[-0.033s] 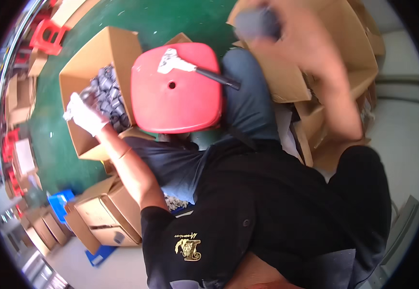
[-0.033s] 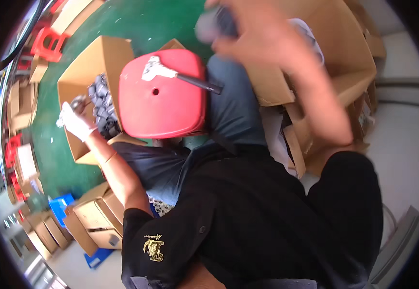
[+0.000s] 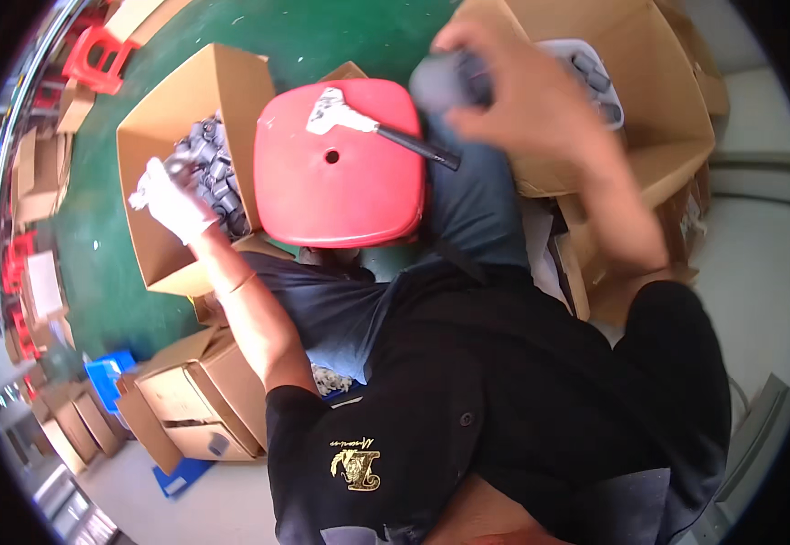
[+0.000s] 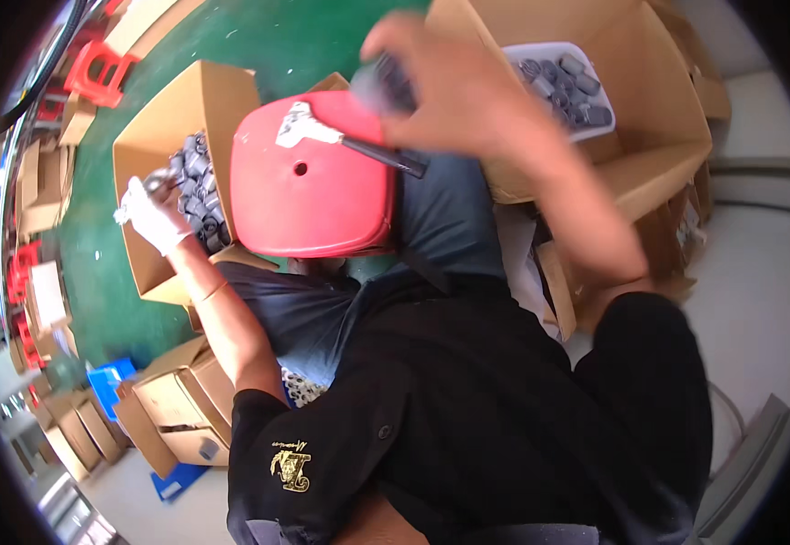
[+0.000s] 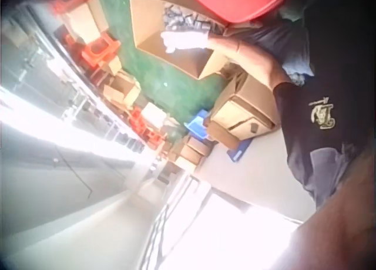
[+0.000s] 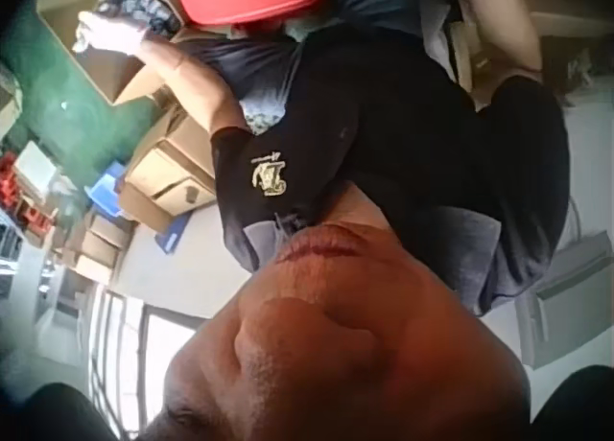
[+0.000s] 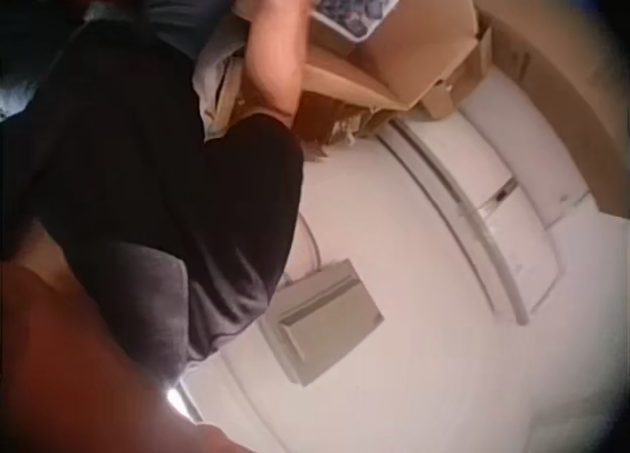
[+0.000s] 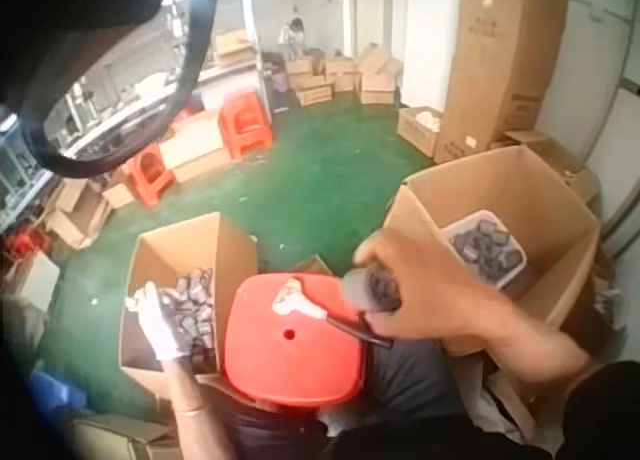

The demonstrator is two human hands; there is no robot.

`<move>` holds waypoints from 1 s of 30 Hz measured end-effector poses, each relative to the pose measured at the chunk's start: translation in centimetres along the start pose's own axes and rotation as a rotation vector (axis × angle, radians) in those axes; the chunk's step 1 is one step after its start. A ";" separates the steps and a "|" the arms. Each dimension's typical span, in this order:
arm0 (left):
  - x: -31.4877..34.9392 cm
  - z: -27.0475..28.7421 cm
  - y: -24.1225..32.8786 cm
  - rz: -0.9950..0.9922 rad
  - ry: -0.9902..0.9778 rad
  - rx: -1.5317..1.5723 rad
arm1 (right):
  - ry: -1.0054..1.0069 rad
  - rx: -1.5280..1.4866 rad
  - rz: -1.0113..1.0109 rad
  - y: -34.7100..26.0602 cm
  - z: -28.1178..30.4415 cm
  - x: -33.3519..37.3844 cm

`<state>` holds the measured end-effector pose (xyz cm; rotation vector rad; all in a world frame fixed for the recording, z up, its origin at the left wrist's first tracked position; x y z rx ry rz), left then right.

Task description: The person processes small metal components by striking them with a hammer on a workbench, then sorts them into cardboard boxes.

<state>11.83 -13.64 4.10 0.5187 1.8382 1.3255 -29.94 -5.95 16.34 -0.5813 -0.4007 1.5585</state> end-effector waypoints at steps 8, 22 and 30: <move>6.3 -6.7 0.8 -0.074 -0.544 -0.011 | -0.125 -0.121 0.136 0.9 -22.3 -3.0; 11.1 -13.1 0.1 -0.491 -0.846 -0.293 | -0.184 -0.339 0.011 2.6 -16.9 -0.4; 13.8 -13.7 1.9 -1.060 -0.789 -0.630 | 0.062 -0.071 -0.094 9.7 -15.2 1.2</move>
Point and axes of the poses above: each hand's wrist, its own x-axis away from the middle knuckle, its own z-axis out of the back of the hand, y = z × x, the point moved 10 cm from there along -x, towards the middle knuckle, and after that the axes turned 11 degrees about -z, right-handed, at the moved point
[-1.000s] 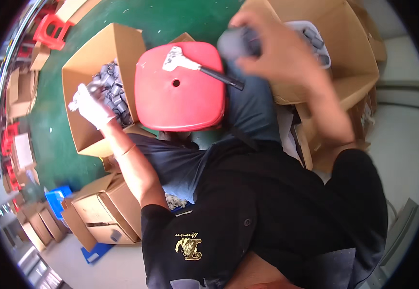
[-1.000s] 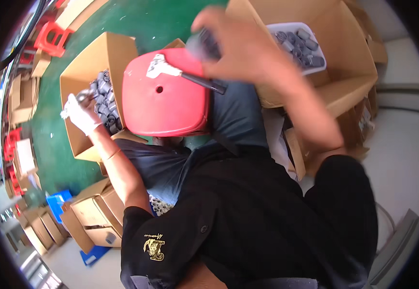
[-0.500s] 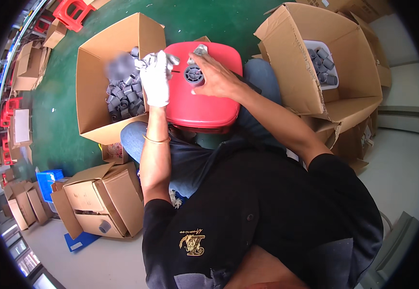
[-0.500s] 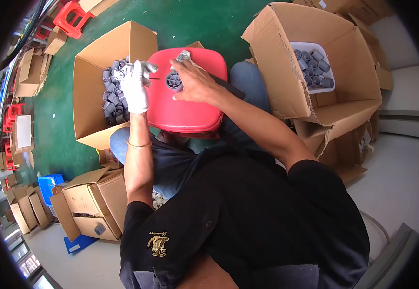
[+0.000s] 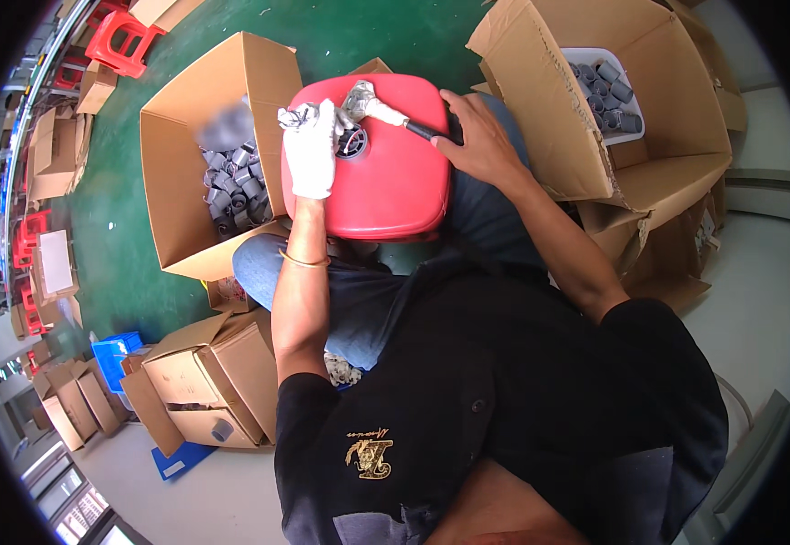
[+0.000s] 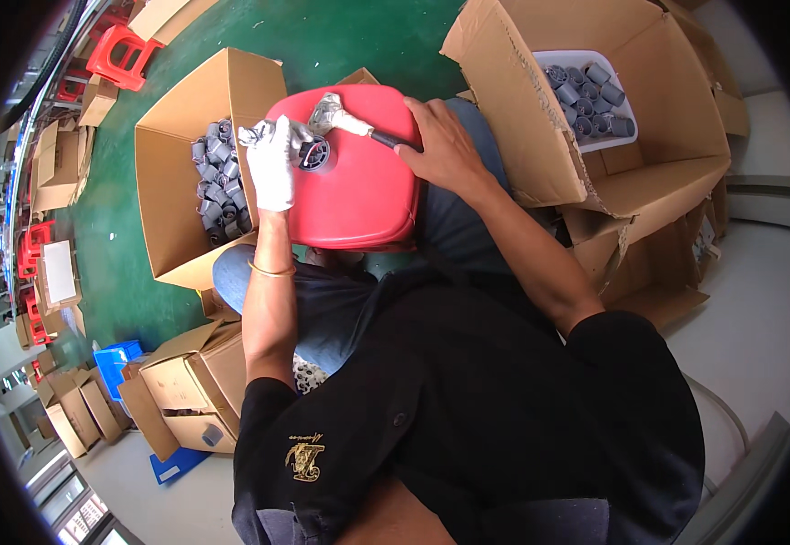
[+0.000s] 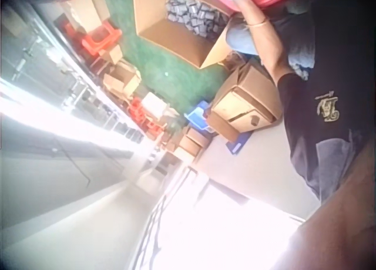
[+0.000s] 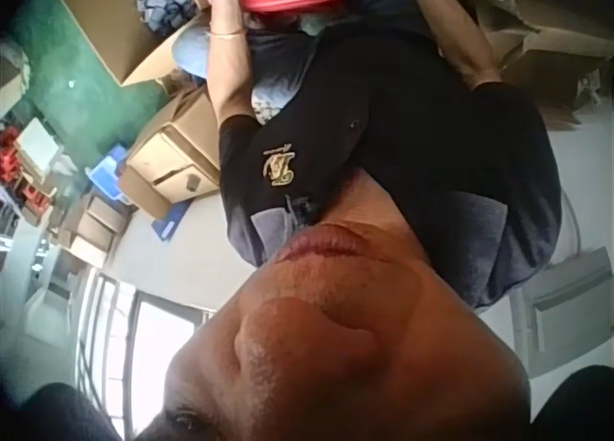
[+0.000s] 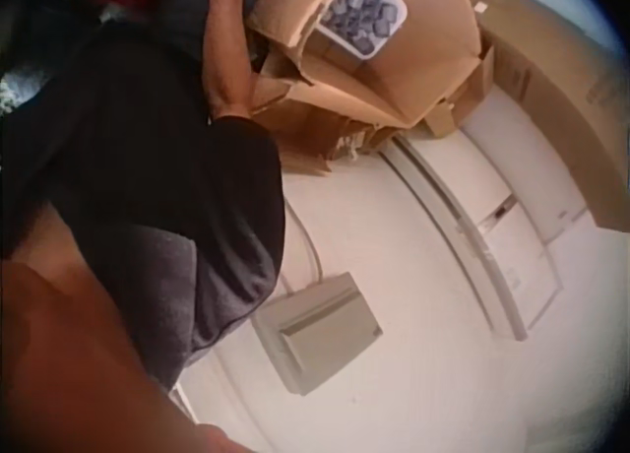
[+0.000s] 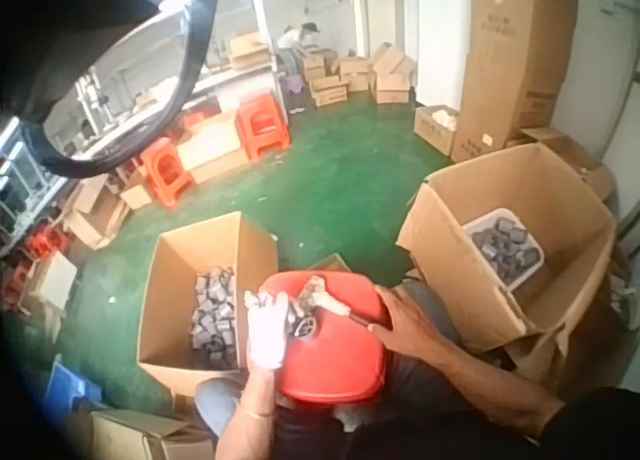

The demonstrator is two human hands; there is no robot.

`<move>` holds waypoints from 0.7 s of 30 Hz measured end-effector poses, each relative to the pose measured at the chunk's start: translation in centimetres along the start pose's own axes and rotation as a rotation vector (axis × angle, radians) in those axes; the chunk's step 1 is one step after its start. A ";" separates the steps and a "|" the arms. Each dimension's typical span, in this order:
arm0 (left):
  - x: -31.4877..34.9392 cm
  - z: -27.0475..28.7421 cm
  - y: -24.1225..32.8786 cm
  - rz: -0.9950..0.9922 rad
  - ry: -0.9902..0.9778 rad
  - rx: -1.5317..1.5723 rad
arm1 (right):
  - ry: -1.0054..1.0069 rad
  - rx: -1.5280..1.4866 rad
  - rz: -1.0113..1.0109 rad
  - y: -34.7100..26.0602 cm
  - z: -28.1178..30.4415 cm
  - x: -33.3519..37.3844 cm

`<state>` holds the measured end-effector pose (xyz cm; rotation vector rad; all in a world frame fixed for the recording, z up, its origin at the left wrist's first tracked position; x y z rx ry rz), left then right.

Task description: The person processes small metal components by striking them with a hammer on a workbench, then sorts them into cardboard boxes.

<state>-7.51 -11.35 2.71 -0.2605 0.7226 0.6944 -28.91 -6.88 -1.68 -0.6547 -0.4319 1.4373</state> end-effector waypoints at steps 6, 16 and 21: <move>1.4 -1.8 -2.3 0.155 -0.079 0.190 | -0.112 -0.012 -0.102 1.3 -1.8 0.1; -1.1 -0.4 -0.8 0.050 -0.080 0.075 | -0.179 -0.044 -0.095 1.6 -2.7 0.5; -1.4 -1.5 0.9 0.142 -0.188 0.285 | -0.281 -0.186 -0.162 1.4 -1.8 1.1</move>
Point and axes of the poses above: each hand's wrist, its own x-axis away from the middle knuckle, its own z-axis out of the back of the hand, y = z × x, the point moved 10 cm from there along -x, towards the middle knuckle, and after that the axes turned 11 degrees about -z, right-handed, at the moved point
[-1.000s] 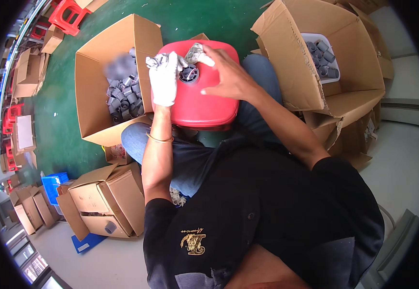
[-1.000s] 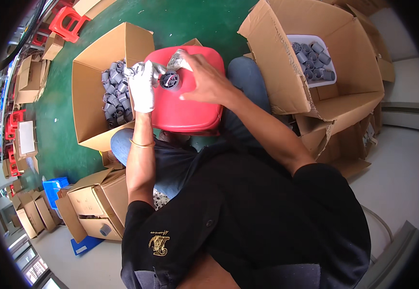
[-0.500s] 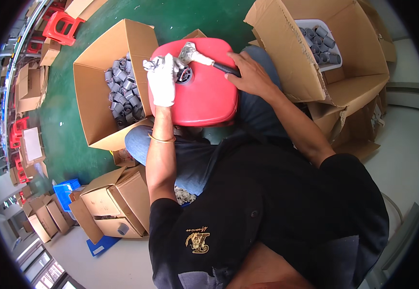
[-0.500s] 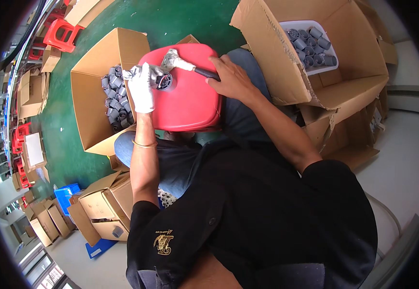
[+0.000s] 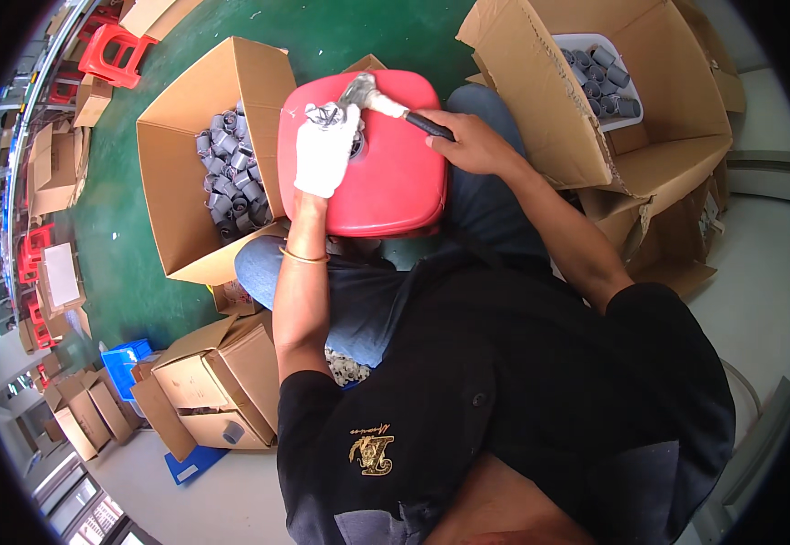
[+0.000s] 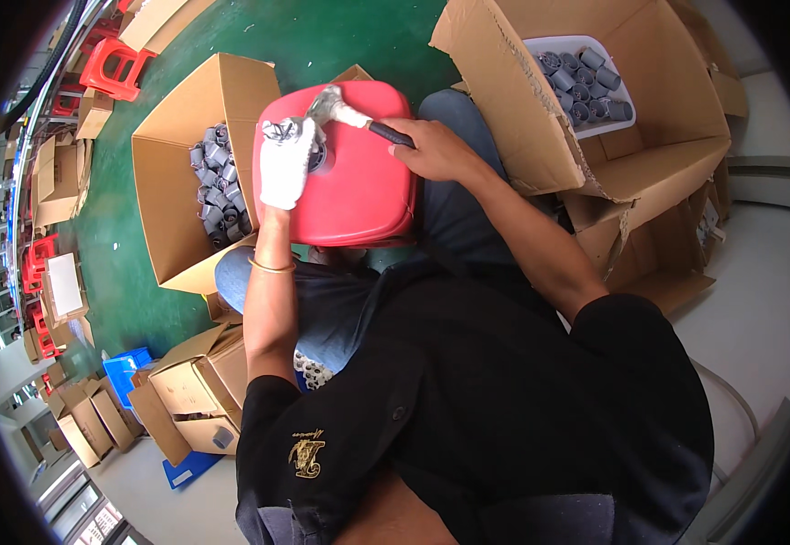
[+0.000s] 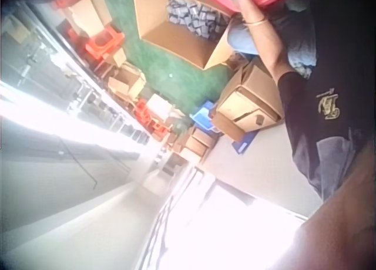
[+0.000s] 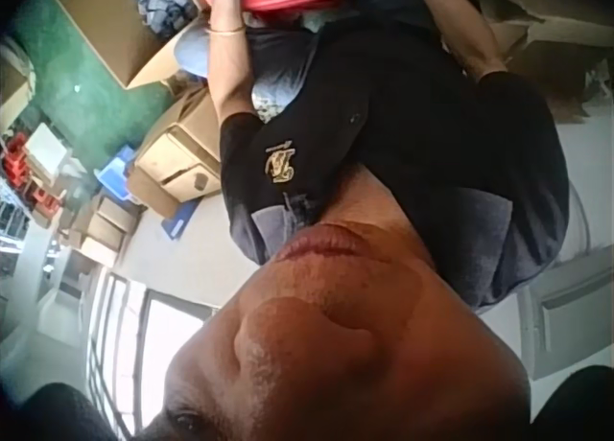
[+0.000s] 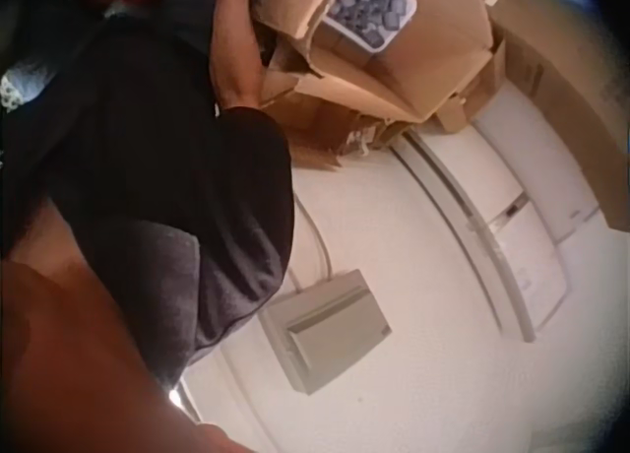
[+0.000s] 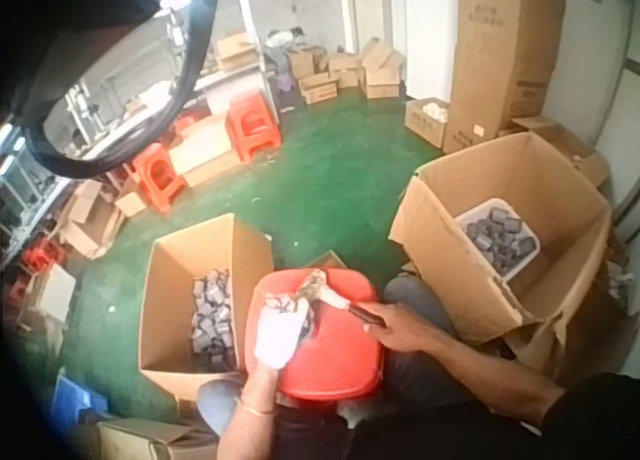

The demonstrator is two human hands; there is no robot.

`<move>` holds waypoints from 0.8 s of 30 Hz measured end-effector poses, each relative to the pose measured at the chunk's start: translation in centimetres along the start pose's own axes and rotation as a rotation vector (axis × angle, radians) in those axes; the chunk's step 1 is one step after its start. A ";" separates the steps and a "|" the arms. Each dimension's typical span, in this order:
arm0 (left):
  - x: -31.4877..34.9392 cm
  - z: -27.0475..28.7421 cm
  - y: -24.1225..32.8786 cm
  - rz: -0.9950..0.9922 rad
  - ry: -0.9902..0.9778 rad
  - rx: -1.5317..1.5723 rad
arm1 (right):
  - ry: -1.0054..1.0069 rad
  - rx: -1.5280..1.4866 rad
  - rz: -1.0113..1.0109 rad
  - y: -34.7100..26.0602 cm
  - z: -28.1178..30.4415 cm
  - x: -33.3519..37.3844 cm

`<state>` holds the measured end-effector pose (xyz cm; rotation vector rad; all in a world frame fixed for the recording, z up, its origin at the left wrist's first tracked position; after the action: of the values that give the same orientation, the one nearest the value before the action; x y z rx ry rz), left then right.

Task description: The person processes small metal components by striking them with a hammer on a workbench, then sorts them into cardboard boxes.

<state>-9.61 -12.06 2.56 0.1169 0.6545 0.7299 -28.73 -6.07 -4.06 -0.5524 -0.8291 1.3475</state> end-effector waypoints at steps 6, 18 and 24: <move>1.3 -2.2 -0.1 -0.044 -0.001 -0.036 | 0.081 -0.143 0.087 -3.4 3.7 2.8; 2.0 -4.3 -0.5 -0.122 -0.003 -0.321 | 0.130 -0.376 0.325 -14.9 8.8 8.7; 2.0 -3.5 -0.4 -0.153 0.160 -0.271 | 0.063 -0.075 0.195 -8.7 3.5 6.3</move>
<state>-10.36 -11.52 -1.39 -0.2405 0.7024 0.6781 -25.97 -1.68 5.99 -0.7465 -0.7923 1.4733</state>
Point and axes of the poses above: each hand's wrist, its own x-axis away from the middle knuckle, its own z-axis out of the back of the hand, y = z × x, the point moved 10 cm from there along -x, towards the middle knuckle, and after that the axes turned 11 degrees about -z, right-handed, at the moved point
